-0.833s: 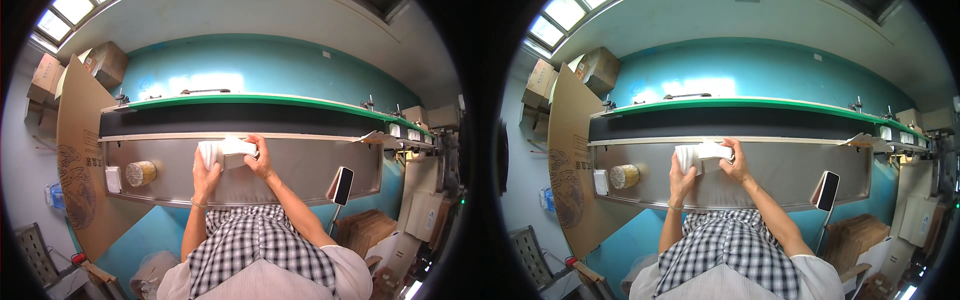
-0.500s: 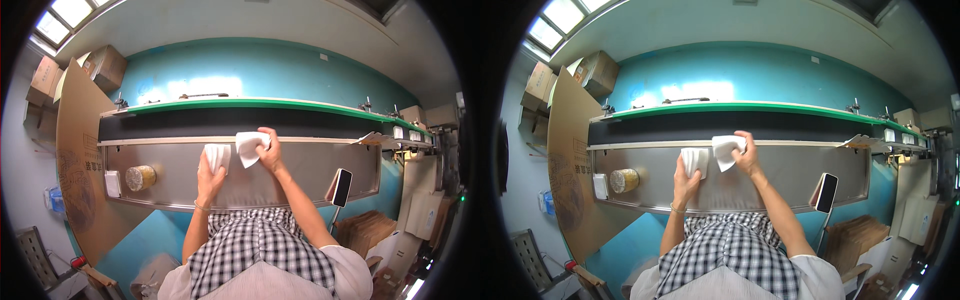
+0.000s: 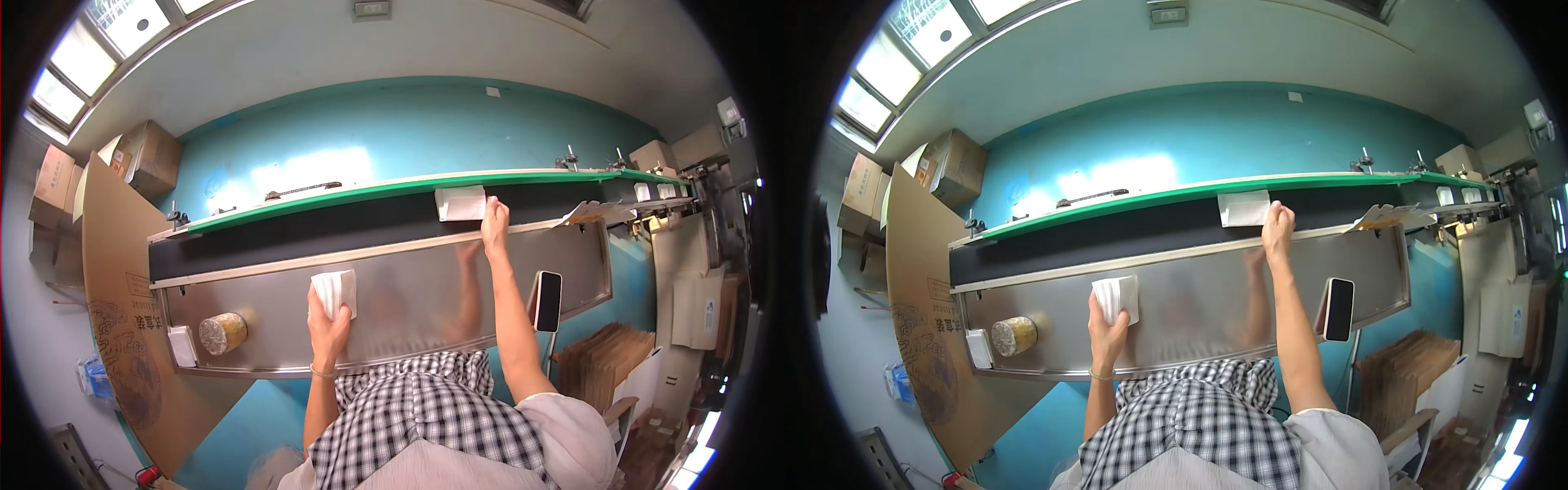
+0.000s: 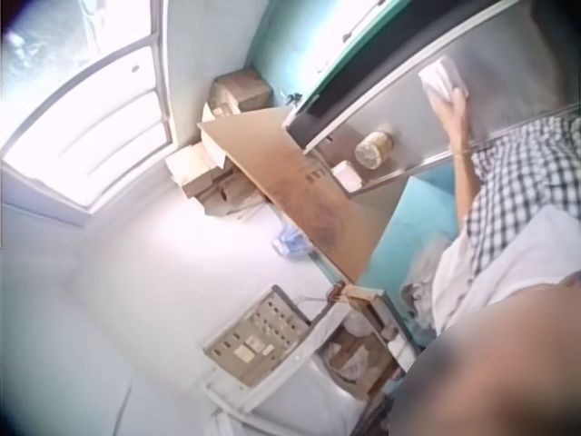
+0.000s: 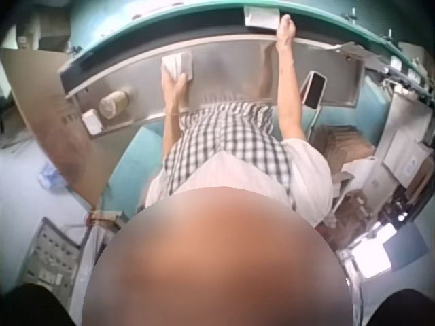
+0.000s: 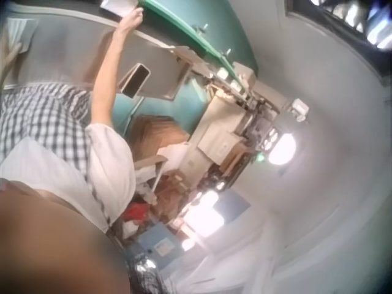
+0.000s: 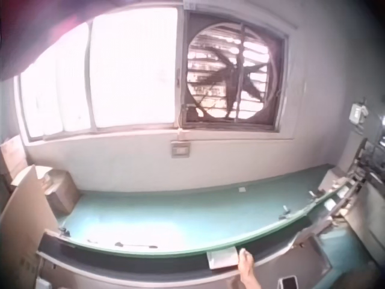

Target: Picking up stacks of pleated paper filters from a machine and placing them into a conveyor belt for packaging.

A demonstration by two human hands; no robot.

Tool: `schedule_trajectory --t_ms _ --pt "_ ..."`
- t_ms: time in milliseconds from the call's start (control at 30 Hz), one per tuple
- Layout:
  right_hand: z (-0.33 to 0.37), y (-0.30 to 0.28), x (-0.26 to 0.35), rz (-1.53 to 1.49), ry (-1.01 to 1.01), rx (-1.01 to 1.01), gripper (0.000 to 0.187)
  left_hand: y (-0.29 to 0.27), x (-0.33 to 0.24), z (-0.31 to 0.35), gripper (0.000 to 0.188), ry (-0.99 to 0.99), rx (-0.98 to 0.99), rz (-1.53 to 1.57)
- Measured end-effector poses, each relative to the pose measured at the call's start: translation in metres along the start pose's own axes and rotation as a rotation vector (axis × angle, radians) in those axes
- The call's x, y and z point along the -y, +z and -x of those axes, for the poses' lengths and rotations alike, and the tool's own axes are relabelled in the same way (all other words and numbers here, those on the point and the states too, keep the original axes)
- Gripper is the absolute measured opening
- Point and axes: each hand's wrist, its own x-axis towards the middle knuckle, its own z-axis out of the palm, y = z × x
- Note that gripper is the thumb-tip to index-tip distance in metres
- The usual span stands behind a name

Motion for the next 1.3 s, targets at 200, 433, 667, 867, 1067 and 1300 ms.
schedule_trajectory --t_ms 200,433,667,867,1067,1300 --pt "0.004 -0.014 0.021 0.366 -0.237 -0.130 0.035 0.012 -0.009 -0.002 0.069 0.035 0.052 -0.078" --pt "0.022 -0.059 0.029 0.871 0.039 0.131 0.041 0.020 -0.003 0.000 0.071 0.084 0.046 -0.121" --pt "0.066 -0.046 0.073 0.824 -0.103 0.116 0.039 0.032 0.004 0.000 0.073 0.127 0.080 -0.130" --pt "0.160 0.017 0.088 0.089 -0.046 0.611 0.073 0.056 -0.016 -0.007 0.074 0.214 0.106 -0.123" --pt "0.006 -0.005 0.068 0.309 -0.636 -0.318 0.054 0.037 -0.021 0.004 0.069 0.048 0.127 -0.036" --pt "-0.156 -0.126 0.007 0.599 0.412 -0.129 0.112 0.051 -0.007 0.005 0.069 0.095 0.132 -0.111"
